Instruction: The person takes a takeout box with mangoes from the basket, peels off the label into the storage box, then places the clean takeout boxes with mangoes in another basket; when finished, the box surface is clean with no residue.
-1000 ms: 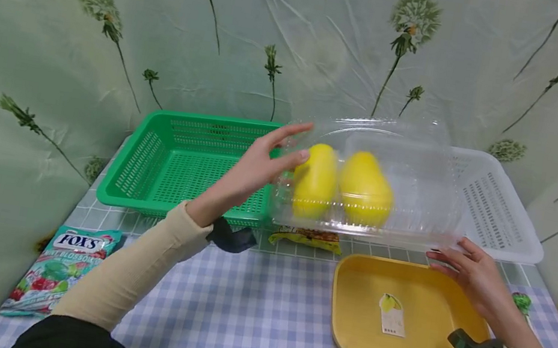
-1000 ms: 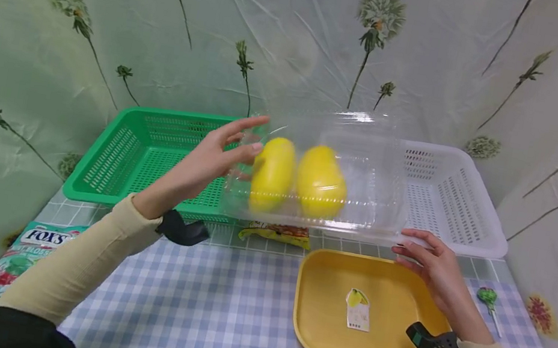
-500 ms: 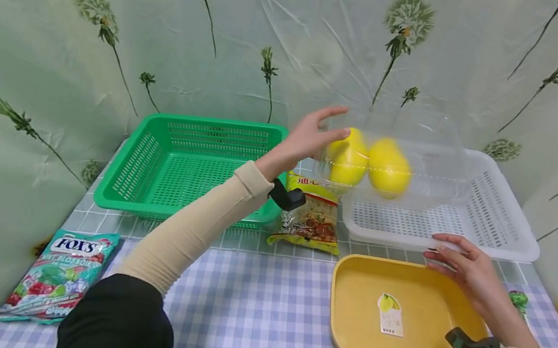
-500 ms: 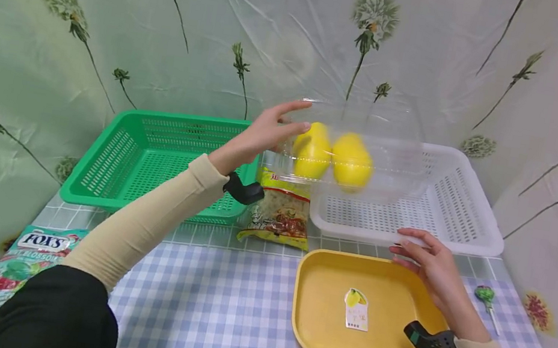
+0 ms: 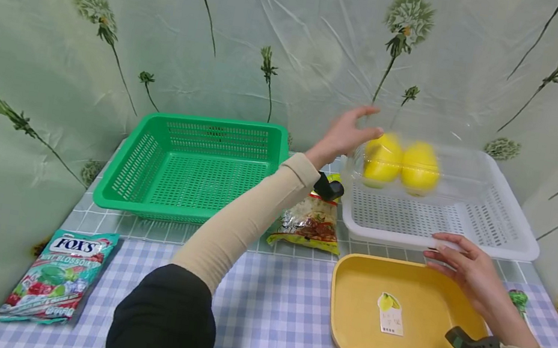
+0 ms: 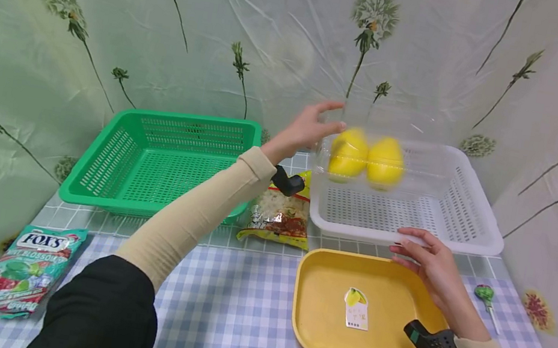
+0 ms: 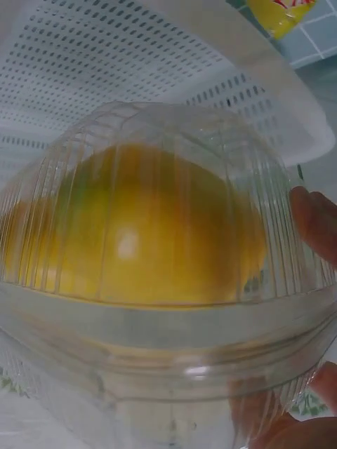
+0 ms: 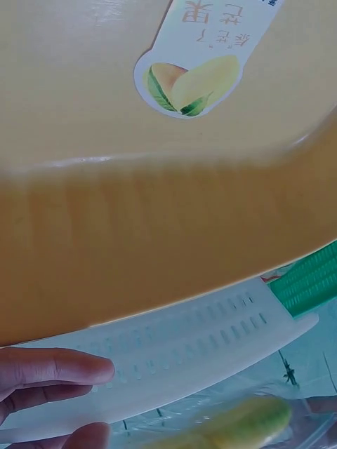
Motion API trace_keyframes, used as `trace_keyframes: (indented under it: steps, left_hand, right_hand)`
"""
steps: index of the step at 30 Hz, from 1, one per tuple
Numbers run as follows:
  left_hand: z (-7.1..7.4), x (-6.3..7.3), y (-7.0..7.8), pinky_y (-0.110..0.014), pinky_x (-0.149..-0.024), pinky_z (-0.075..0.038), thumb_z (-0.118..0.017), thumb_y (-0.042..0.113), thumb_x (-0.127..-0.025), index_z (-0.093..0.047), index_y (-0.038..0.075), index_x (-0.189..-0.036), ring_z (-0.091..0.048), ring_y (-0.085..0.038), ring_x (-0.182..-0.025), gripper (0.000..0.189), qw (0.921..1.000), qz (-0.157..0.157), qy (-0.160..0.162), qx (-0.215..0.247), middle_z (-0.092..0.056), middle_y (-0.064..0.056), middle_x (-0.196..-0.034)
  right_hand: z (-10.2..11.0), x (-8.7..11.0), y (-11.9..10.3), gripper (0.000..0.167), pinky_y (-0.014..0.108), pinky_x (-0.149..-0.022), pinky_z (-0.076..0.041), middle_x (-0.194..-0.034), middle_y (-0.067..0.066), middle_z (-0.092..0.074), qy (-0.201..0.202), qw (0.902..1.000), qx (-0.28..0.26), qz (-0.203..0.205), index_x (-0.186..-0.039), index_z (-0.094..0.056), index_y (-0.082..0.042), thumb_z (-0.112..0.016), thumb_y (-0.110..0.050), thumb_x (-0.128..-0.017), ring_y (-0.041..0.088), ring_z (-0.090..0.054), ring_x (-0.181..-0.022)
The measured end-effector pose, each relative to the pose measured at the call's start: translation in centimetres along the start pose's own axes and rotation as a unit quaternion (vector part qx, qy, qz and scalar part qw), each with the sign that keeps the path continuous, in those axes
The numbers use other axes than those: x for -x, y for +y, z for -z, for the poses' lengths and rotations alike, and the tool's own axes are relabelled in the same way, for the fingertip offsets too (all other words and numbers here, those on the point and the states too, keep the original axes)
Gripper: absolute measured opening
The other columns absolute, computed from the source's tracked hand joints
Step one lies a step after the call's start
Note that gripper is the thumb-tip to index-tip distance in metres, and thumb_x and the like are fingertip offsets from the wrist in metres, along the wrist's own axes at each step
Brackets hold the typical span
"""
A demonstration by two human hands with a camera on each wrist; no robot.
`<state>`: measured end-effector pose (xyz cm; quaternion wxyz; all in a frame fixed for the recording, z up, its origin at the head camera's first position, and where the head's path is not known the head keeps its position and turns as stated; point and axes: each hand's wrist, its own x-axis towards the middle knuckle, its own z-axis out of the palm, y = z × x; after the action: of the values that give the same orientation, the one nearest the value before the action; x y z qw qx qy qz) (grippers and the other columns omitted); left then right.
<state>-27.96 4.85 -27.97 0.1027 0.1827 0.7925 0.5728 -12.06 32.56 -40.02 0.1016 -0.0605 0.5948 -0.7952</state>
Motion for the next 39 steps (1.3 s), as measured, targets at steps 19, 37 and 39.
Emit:
trace_keyframes:
  steps: [19,37,39]
  left_hand:
    - [-4.4,-3.1,-4.1,-0.022,-0.042,-0.036,-0.055,0.023,-0.098,-0.043,0.022,-0.145,-0.03,-0.012,-0.042,0.049,0.9974,0.054,0.02,-0.044,-0.038,-0.003,-0.148]
    - [-8.4,-3.4,-5.6,-0.019,-0.042,-0.035,-0.046,0.019,-0.102,-0.032,0.023,-0.151,-0.045,-0.012,-0.066,0.051,0.9833,0.148,-0.021,-0.103,-0.021,-0.019,-0.153]
    - [-8.7,-3.2,-5.6,-0.019,-0.041,-0.032,-0.045,0.019,-0.102,-0.031,0.023,-0.151,-0.039,-0.011,-0.06,0.051,0.9828,0.154,-0.022,-0.1,-0.017,-0.02,-0.154]
  right_hand:
    - [-0.2,0.0,0.0,0.028,0.031,-0.075,-0.054,-0.1,0.006,-0.071,-0.002,1.0,-0.004,0.001,-0.109,-0.068,-0.008,-0.045,0.003,-0.099,0.019,-0.069,-0.088]
    - [0.0,0.0,0.2,0.027,0.031,-0.075,-0.054,-0.102,0.006,-0.069,-0.012,0.9998,-0.013,0.013,-0.111,-0.067,-0.005,-0.044,0.004,-0.099,0.021,-0.069,-0.09]
    - [0.0,0.0,0.2,0.027,0.031,-0.075,-0.054,-0.103,0.006,-0.068,-0.015,0.9996,-0.017,0.015,-0.111,-0.066,-0.004,-0.044,0.004,-0.099,0.021,-0.069,-0.09]
